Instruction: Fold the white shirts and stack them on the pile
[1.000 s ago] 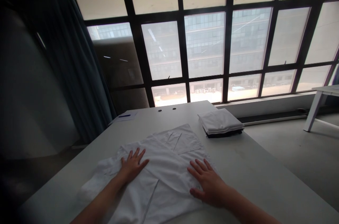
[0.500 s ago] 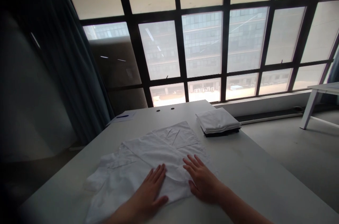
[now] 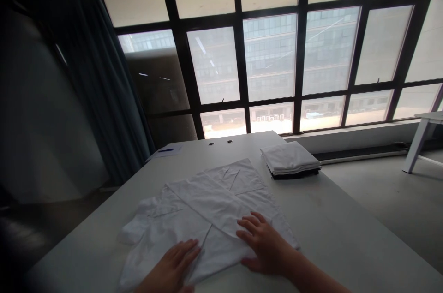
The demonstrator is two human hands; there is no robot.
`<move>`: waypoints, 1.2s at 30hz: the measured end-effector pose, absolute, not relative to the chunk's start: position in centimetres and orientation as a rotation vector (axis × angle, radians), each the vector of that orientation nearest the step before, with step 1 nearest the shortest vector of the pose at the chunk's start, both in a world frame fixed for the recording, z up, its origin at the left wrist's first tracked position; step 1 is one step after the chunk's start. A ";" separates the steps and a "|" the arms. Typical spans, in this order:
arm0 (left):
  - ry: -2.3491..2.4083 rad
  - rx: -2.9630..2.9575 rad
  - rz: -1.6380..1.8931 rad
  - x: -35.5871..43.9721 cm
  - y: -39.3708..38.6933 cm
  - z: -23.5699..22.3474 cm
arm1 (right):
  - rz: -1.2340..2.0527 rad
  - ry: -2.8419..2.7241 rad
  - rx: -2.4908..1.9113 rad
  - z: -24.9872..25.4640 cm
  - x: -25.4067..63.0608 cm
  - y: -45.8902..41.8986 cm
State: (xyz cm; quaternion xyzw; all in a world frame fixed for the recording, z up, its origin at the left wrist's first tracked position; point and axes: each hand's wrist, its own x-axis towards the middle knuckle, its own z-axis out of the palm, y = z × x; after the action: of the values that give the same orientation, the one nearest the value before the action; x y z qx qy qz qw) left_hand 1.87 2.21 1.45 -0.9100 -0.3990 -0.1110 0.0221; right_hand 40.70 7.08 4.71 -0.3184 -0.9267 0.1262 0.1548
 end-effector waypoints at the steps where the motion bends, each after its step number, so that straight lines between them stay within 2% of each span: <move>1: -1.260 -2.838 -0.363 1.0 2.1 1.3 | 0.319 -2.642 -0.888 4.6 40.5 7.0; 10: -1.696 -2.863 -0.366 -0.4 1.4 4.0 | 0.171 -2.591 -0.869 2.9 39.9 7.0; 16: -1.677 -2.893 -0.537 0.8 1.3 3.6 | 0.144 -2.616 -0.832 3.2 39.8 6.9; 27: -1.589 -2.968 -0.468 2.7 1.0 4.0 | 0.212 -2.584 -0.861 3.3 40.0 6.8; 36: -1.572 -2.915 -0.426 3.1 1.8 2.6 | 0.197 -2.562 -0.859 3.4 39.7 6.9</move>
State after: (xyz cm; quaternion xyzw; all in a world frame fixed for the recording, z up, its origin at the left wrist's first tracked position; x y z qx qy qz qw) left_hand 3.14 1.79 2.56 -0.8688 -0.4684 -0.1269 -0.0985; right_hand 39.68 6.90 3.37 -0.3096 -0.9236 0.0712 0.2146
